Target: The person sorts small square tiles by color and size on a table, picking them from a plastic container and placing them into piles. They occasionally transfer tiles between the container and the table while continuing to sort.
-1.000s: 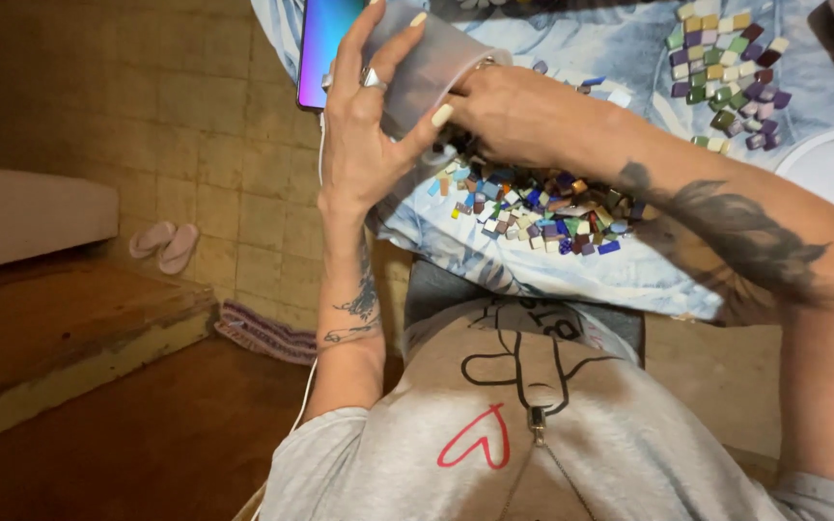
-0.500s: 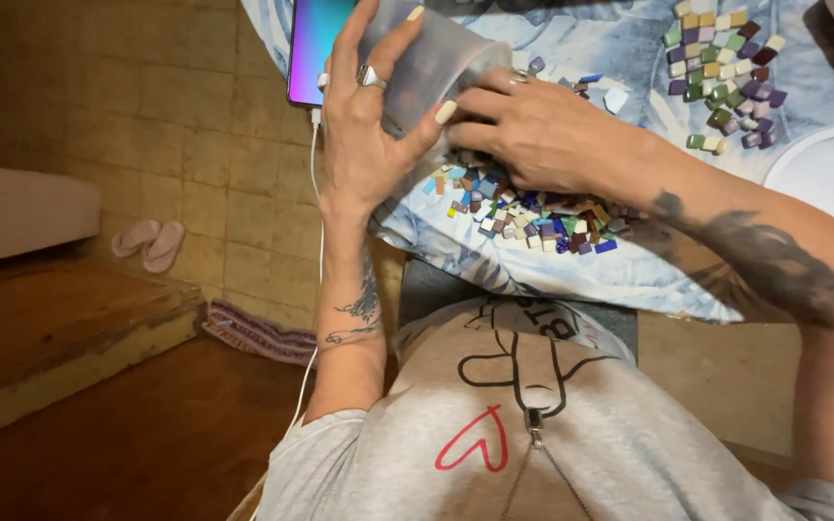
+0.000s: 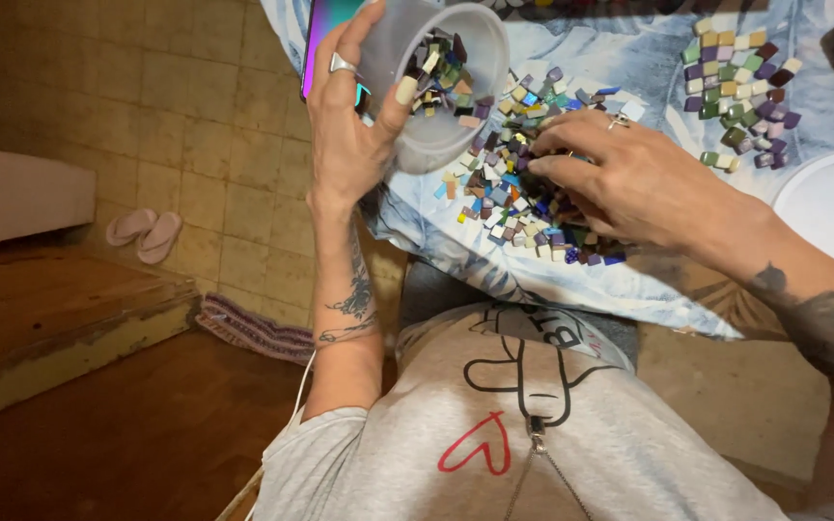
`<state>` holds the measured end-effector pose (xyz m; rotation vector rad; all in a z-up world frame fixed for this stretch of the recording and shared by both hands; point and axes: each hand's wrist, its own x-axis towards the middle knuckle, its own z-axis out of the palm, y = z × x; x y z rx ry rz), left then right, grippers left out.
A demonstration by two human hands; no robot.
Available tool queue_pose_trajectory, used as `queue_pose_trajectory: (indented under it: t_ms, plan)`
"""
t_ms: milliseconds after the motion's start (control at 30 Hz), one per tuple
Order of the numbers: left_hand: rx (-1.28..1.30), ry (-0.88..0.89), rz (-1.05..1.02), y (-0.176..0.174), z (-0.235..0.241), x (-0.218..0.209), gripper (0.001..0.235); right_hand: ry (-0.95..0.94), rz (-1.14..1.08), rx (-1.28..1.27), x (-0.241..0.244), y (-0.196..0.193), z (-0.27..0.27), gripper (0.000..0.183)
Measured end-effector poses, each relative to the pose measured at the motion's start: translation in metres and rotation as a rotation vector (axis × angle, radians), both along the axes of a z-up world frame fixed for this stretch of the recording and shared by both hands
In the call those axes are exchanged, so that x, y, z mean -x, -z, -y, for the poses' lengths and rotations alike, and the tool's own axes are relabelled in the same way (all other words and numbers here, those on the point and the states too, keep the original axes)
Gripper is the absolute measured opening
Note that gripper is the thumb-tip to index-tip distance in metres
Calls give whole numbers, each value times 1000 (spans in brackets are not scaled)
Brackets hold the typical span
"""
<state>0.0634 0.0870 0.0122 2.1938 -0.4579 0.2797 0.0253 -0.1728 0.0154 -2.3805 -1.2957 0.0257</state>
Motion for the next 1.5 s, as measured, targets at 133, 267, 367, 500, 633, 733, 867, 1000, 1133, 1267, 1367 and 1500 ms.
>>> queue_pose_trajectory:
  t_ms: [133, 267, 367, 500, 633, 733, 867, 1000, 1133, 1267, 1367, 1500]
  plan:
    - [60, 33, -31, 3, -8, -4, 52, -2, 17, -8, 2, 2, 0, 30]
    - [86, 42, 17, 5, -8, -6, 50, 28, 20, -80, -3, -1, -6, 38]
    - [62, -45, 52, 11, -4, -2, 53, 96, 77, -214, -7, -6, -20, 33]
    - [405, -159, -72, 11, 16, 15, 55, 399, -246, -230, -22, -19, -37, 38]
    - [677, -68, -113, 17, 34, 28, 68, 353, -233, -357, -28, -20, -34, 22]
    - [843, 54, -109, 20, 42, 39, 76, 329, -128, -376, -26, -31, -25, 12]
    - [969, 234, -260, 13, 47, 45, 86, 313, 50, -300, -26, -47, -11, 11]
    - [910, 275, -285, 8, 53, 50, 91, 263, 228, -220, -29, -49, -2, 11]
    - [991, 316, -328, 6, 59, 51, 90, 243, 266, -179, -32, -60, 5, 17]
    - [1005, 287, -410, 0, 62, 52, 87, 238, 443, -49, -32, -66, 7, 14]
    - [1033, 325, -406, 3, 66, 49, 88, 228, 464, -22, -30, -69, 6, 13]
    - [972, 288, -307, 4, 67, 50, 86, 251, 444, -90, -21, -71, 6, 15]
